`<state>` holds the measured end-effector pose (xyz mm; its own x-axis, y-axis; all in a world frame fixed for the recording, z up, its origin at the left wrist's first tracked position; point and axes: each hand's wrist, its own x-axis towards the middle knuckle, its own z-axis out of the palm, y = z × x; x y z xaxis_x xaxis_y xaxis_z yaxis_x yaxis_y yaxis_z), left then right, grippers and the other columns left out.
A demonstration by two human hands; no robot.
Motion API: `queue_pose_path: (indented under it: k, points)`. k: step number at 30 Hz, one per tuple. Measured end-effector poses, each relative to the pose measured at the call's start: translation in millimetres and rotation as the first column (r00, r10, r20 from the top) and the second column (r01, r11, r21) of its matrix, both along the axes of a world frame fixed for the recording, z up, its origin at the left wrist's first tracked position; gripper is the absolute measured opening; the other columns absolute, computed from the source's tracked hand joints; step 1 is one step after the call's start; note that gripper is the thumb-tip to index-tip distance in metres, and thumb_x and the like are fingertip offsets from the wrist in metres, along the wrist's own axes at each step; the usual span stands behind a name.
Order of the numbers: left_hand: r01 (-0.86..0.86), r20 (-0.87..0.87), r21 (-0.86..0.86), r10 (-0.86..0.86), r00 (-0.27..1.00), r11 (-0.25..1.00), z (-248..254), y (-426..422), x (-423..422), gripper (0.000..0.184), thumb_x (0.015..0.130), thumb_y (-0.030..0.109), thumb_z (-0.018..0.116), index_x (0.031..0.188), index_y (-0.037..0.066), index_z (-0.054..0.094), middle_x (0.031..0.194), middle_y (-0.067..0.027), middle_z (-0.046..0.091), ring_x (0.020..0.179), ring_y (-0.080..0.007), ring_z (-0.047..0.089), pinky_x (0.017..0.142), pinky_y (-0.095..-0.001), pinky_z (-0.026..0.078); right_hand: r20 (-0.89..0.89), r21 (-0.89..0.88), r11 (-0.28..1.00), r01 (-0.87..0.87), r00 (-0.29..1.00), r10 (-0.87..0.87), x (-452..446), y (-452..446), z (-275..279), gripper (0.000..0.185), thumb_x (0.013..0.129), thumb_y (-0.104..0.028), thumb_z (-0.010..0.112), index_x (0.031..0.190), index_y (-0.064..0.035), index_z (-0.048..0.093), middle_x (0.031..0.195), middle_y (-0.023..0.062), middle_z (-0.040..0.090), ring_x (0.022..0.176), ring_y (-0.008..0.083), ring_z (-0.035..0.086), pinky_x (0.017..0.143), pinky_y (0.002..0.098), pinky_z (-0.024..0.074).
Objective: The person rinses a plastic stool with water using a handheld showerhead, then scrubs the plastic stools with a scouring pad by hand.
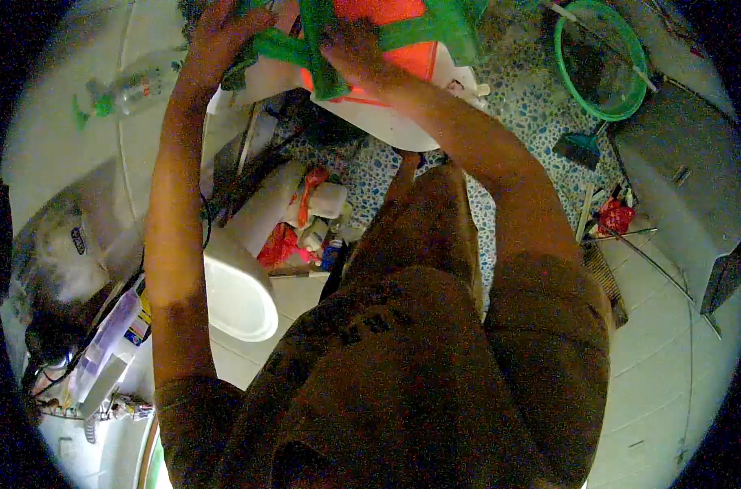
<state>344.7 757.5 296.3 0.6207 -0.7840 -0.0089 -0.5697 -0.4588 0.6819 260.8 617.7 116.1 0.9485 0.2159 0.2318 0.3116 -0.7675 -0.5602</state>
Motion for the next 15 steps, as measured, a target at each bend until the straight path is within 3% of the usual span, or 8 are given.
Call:
queue_pose_path:
  k: [2, 4, 9, 11, 12, 13, 14, 15]
  points:
    - [-0.017, 0.060, 0.093, 0.012, 0.998, 0.996, 0, -4, -3, 0.062, 0.087, 0.020, 0.068, 0.142, 0.013, 0.039, 0.153, -0.0097, 0.021, 0.141, -0.0292, 0.023, 0.110, -0.0426, 0.032, -0.048, 0.197, 0.968, 0.153, 0.988, -0.147, 37, 7, -32, 0.022, 0.076, -0.019, 0.062, 0.096, -0.0108, 0.066, 0.089, 0.0110, 0.063, 0.081, 0.0286, 0.062, 0.067, 0.0463, 0.0489]
    - [-0.103, -0.290, -0.089, 0.073, 0.954, 0.991, 2, -9, -7, 0.062, 0.087, 0.022, 0.068, 0.141, 0.012, 0.040, 0.154, -0.0086, 0.019, 0.141, -0.0286, 0.022, 0.110, -0.0417, 0.032, -0.018, 0.236, 0.951, 0.201, 0.979, -0.202, 41, 18, -42, 0.022, 0.076, -0.019, 0.062, 0.095, -0.0107, 0.066, 0.089, 0.0116, 0.063, 0.081, 0.0293, 0.062, 0.068, 0.0465, 0.0493]
    - [-0.147, -0.217, -0.004, 0.143, 0.966, 0.989, 4, -10, -7, 0.060, 0.087, 0.022, 0.068, 0.140, 0.011, 0.041, 0.154, -0.0090, 0.019, 0.141, -0.0275, 0.022, 0.110, -0.0416, 0.033, 0.176, -0.215, 0.975, -0.050, 0.980, 0.089, -28, 10, -19, 0.021, 0.075, -0.020, 0.063, 0.093, -0.0105, 0.067, 0.088, 0.0133, 0.063, 0.081, 0.0309, 0.062, 0.069, 0.0470, 0.0503]
    - [-0.168, -0.175, 0.000, 0.165, 0.971, 0.986, 0, -6, -1, 0.061, 0.087, 0.023, 0.068, 0.140, 0.010, 0.041, 0.154, -0.0093, 0.019, 0.141, -0.0272, 0.023, 0.110, -0.0414, 0.033, -0.058, -0.123, 0.992, -0.028, 0.998, 0.021, -29, 8, -9, 0.023, 0.074, -0.017, 0.063, 0.095, -0.0090, 0.067, 0.090, 0.0141, 0.064, 0.082, 0.0325, 0.062, 0.072, 0.0471, 0.0503]
    - [-0.097, -0.100, -0.031, 0.093, 0.991, 0.995, -6, -3, 1, 0.062, 0.087, 0.023, 0.068, 0.140, 0.010, 0.041, 0.154, -0.0092, 0.020, 0.141, -0.0271, 0.023, 0.110, -0.0413, 0.032, -0.306, -0.024, 0.999, 0.024, 0.951, -0.030, -27, 10, -5, 0.026, 0.073, -0.014, 0.064, 0.098, -0.0076, 0.067, 0.093, 0.0149, 0.064, 0.082, 0.0342, 0.061, 0.075, 0.0473, 0.0503]
    - [-0.018, -0.029, -0.052, 0.016, 0.999, 0.998, -10, -3, 2, 0.063, 0.086, 0.024, 0.069, 0.140, 0.010, 0.041, 0.154, -0.0090, 0.021, 0.141, -0.0271, 0.023, 0.110, -0.0412, 0.031, -0.303, -0.019, 0.999, 0.029, 0.952, -0.034, -17, 11, -5, 0.026, 0.073, -0.014, 0.064, 0.098, -0.0076, 0.067, 0.093, 0.0149, 0.064, 0.082, 0.0342, 0.061, 0.075, 0.0473, 0.0503]
    - [-0.012, -0.027, -0.046, 0.011, 1.000, 0.999, -8, -8, 1, 0.063, 0.086, 0.024, 0.069, 0.140, 0.010, 0.041, 0.154, -0.0090, 0.021, 0.141, -0.0271, 0.023, 0.110, -0.0412, 0.031, -0.432, 0.307, 0.904, 0.297, 0.890, -0.145, 3, 12, -4, 0.021, 0.084, -0.015, 0.057, 0.101, -0.0044, 0.061, 0.089, 0.0125, 0.059, 0.075, 0.0281, 0.057, 0.068, 0.0415, 0.0482]
    - [-0.093, -0.101, -0.049, 0.087, 0.991, 0.994, -8, -13, -1, 0.063, 0.086, 0.025, 0.069, 0.140, 0.009, 0.042, 0.153, -0.0085, 0.022, 0.141, -0.0273, 0.022, 0.111, -0.0413, 0.029, -0.583, 0.542, 0.639, 0.546, 0.792, -0.182, 14, 18, -5, 0.018, 0.095, -0.016, 0.050, 0.105, -0.0012, 0.055, 0.085, 0.0102, 0.054, 0.067, 0.0221, 0.053, 0.061, 0.0356, 0.0462]
